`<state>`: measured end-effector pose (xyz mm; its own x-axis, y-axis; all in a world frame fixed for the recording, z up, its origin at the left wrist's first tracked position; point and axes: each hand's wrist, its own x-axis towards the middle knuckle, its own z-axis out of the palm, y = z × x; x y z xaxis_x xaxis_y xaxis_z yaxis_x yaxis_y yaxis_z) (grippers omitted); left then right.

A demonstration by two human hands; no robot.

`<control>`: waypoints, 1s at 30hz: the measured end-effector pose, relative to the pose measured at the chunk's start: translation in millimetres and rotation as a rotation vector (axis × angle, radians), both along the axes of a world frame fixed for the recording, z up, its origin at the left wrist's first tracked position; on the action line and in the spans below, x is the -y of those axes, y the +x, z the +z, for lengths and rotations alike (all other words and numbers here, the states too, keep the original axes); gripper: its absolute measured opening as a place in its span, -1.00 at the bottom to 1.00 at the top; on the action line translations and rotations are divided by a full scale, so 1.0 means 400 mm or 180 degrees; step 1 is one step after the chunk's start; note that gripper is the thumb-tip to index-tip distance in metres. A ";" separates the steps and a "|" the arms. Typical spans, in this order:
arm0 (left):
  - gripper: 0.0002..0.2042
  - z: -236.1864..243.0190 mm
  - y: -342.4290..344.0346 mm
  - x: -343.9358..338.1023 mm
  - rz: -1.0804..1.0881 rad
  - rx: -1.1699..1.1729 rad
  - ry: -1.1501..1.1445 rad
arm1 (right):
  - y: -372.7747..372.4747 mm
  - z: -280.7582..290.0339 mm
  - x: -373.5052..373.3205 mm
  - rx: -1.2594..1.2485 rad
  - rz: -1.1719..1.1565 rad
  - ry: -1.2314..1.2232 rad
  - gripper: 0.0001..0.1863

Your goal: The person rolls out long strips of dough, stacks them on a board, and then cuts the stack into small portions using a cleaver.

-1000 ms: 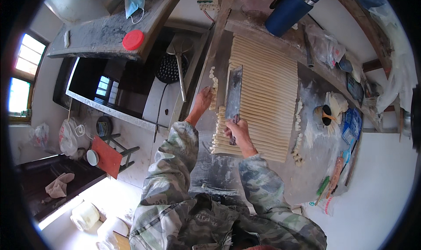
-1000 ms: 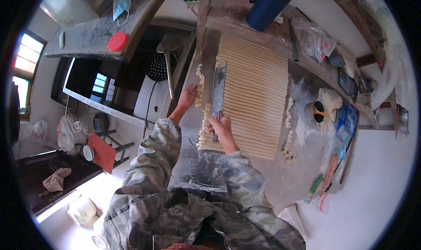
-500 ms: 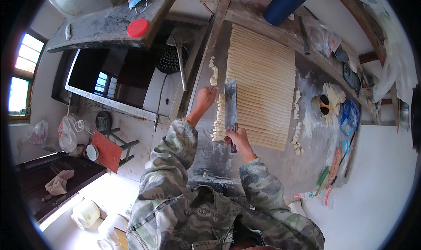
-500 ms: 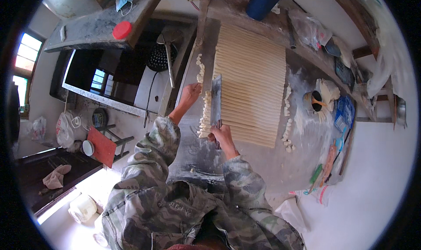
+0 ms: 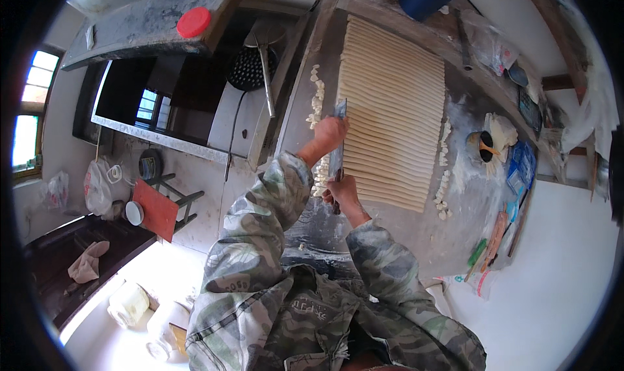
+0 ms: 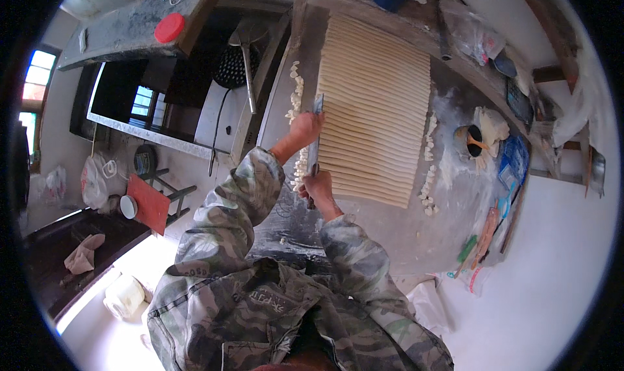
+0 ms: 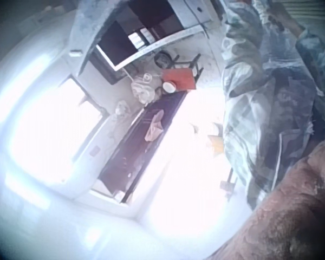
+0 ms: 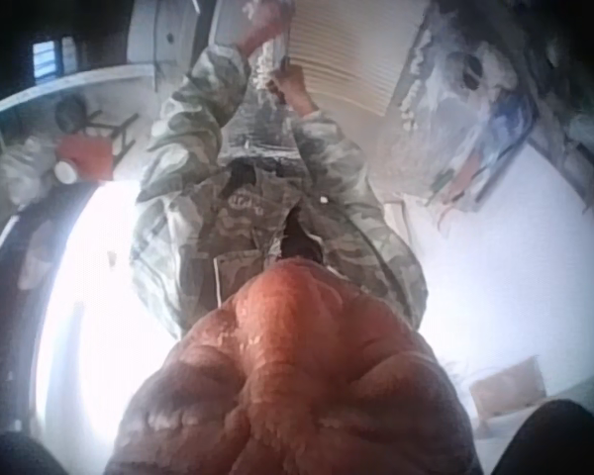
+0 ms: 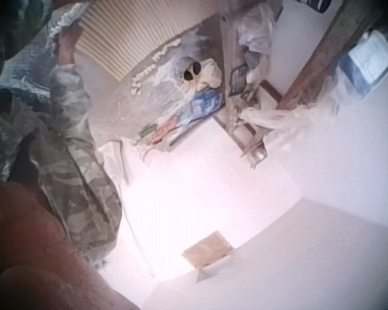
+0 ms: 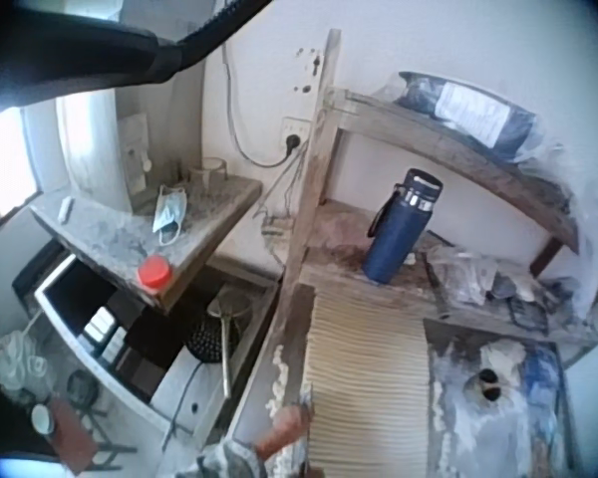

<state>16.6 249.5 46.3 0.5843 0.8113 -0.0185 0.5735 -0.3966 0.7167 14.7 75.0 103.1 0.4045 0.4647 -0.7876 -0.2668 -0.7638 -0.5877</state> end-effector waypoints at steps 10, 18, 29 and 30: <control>-0.51 0.020 -0.035 0.012 0.0136 -0.0047 0.0232 | -0.071 -0.117 -0.044 0.0307 -0.0408 0.0420 -0.88; -0.40 0.089 -0.024 -0.054 0.0013 -0.0875 -0.0319 | -0.007 -0.019 -0.029 -0.0192 -0.0094 0.0445 -0.80; -0.41 0.100 -0.164 0.180 -0.0090 -0.0665 -0.0298 | -0.097 0.111 0.208 -0.0447 0.0264 0.0370 -0.77; -0.42 0.097 -0.174 0.193 -0.0093 -0.0661 -0.0263 | -0.110 0.105 0.213 -0.0369 0.0261 0.0285 -0.77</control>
<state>-53.0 172.4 85.1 0.5841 0.7849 -0.2067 0.7014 -0.3599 0.6152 -29.4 -10.0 145.0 0.2712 0.5629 -0.7808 -0.2758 -0.7317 -0.6233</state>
